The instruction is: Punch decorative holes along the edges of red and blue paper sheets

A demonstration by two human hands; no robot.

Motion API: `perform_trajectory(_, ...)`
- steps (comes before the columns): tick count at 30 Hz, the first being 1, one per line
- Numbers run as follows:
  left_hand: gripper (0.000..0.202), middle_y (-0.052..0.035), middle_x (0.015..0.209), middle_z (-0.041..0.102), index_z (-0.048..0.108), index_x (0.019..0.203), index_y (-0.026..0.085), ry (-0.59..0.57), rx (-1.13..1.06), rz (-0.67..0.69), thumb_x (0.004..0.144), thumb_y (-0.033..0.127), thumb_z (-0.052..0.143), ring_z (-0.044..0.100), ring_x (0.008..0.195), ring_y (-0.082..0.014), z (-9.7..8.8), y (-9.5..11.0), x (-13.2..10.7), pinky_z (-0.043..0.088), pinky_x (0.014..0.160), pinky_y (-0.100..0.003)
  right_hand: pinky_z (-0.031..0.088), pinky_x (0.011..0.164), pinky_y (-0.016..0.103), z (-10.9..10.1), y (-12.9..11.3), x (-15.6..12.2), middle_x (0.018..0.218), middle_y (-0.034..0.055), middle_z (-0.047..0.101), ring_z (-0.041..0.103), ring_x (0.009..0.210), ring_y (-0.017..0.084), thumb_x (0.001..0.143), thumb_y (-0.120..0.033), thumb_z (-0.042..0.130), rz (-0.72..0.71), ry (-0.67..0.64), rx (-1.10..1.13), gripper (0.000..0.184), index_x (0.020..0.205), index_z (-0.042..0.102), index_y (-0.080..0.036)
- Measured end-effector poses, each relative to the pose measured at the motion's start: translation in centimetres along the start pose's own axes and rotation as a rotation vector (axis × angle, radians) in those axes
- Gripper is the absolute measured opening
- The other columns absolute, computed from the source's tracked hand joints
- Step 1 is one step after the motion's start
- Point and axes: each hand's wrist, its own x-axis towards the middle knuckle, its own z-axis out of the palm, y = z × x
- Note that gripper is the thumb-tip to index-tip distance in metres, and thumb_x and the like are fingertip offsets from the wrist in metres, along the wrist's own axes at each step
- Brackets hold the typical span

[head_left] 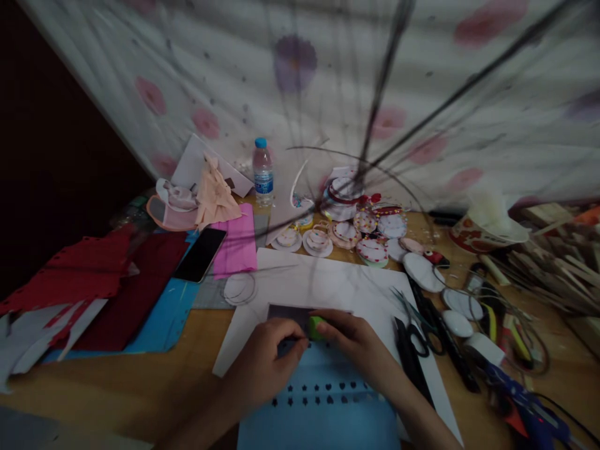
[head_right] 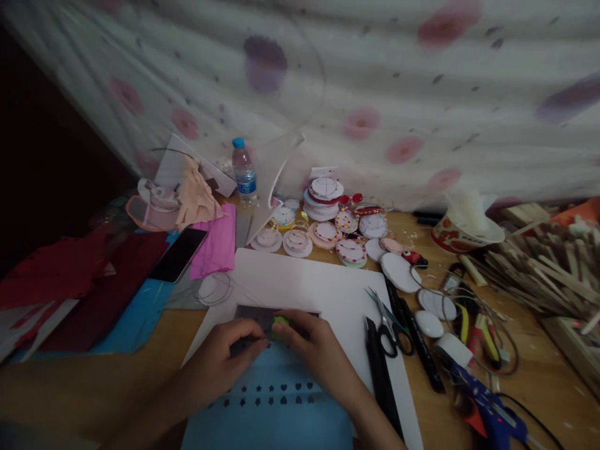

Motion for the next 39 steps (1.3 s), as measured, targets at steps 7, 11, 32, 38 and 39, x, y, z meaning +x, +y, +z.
perform_trajectory(7, 0.015, -0.0009, 0.08, 0.069, 0.067, 0.079, 0.019, 0.011, -0.011, -0.007, 0.083, 0.019, 0.053, 0.063, 0.081, -0.0182, 0.2, 0.0, -0.4, 0.045, 0.073, -0.026, 0.05, 0.082, 0.034, 0.2, -0.2, -0.2, 0.095, 0.0052, 0.074, 0.064, 0.095, 0.026, 0.085, -0.045, 0.058, -0.014, 0.015, -0.016, 0.035, 0.105, 0.071, -0.02)
perform_trajectory(11, 0.015, -0.0003, 0.079, 0.069, 0.067, 0.078, 0.019, -0.004, -0.025, -0.01, 0.083, 0.019, 0.053, 0.063, 0.079, -0.0178, 0.0, 0.1, -0.2, 0.045, 0.072, -0.025, 0.049, 0.082, 0.034, 0.1, -0.3, -0.3, 0.098, 0.0056, 0.074, 0.065, 0.093, 0.025, 0.086, -0.043, 0.057, -0.004, 0.013, -0.024, 0.033, 0.106, 0.071, -0.02)
perform_trajectory(32, 0.014, -0.002, 0.081, 0.068, 0.065, 0.078, 0.018, 0.0, 0.083, 0.054, 0.084, 0.016, 0.053, 0.062, 0.082, -0.0185, -0.1, -0.3, 0.1, 0.044, 0.074, -0.026, 0.049, 0.08, 0.033, -2.0, -0.9, -0.2, 0.095, 0.0022, 0.069, 0.063, 0.089, 0.021, 0.071, -0.02, 0.071, 0.017, -0.293, -0.041, 0.03, 0.101, 0.066, -0.02)
perform_trajectory(38, 0.013, -0.0013, 0.079, 0.064, 0.063, 0.077, 0.018, 0.006, 0.123, 0.114, 0.085, 0.015, 0.053, 0.059, 0.081, -0.0178, 0.0, -0.5, -0.1, 0.043, 0.073, -0.027, 0.044, 0.06, 0.022, -2.8, -2.9, 0.8, 0.076, -0.0042, 0.061, 0.056, 0.069, 0.014, 0.065, -0.013, 0.073, 0.024, -0.436, -0.202, 0.03, 0.092, 0.064, -0.021)
perform_trajectory(39, 0.014, -0.0014, 0.08, 0.064, 0.063, 0.078, 0.018, 0.008, 0.126, 0.117, 0.085, 0.015, 0.052, 0.059, 0.081, -0.0178, 0.0, -0.5, -0.1, 0.043, 0.073, -0.027, 0.042, 0.058, 0.021, -2.8, -3.2, 1.0, 0.073, -0.0052, 0.059, 0.053, 0.066, 0.013, 0.064, -0.013, 0.074, 0.022, -0.452, -0.23, 0.03, 0.091, 0.063, -0.021)
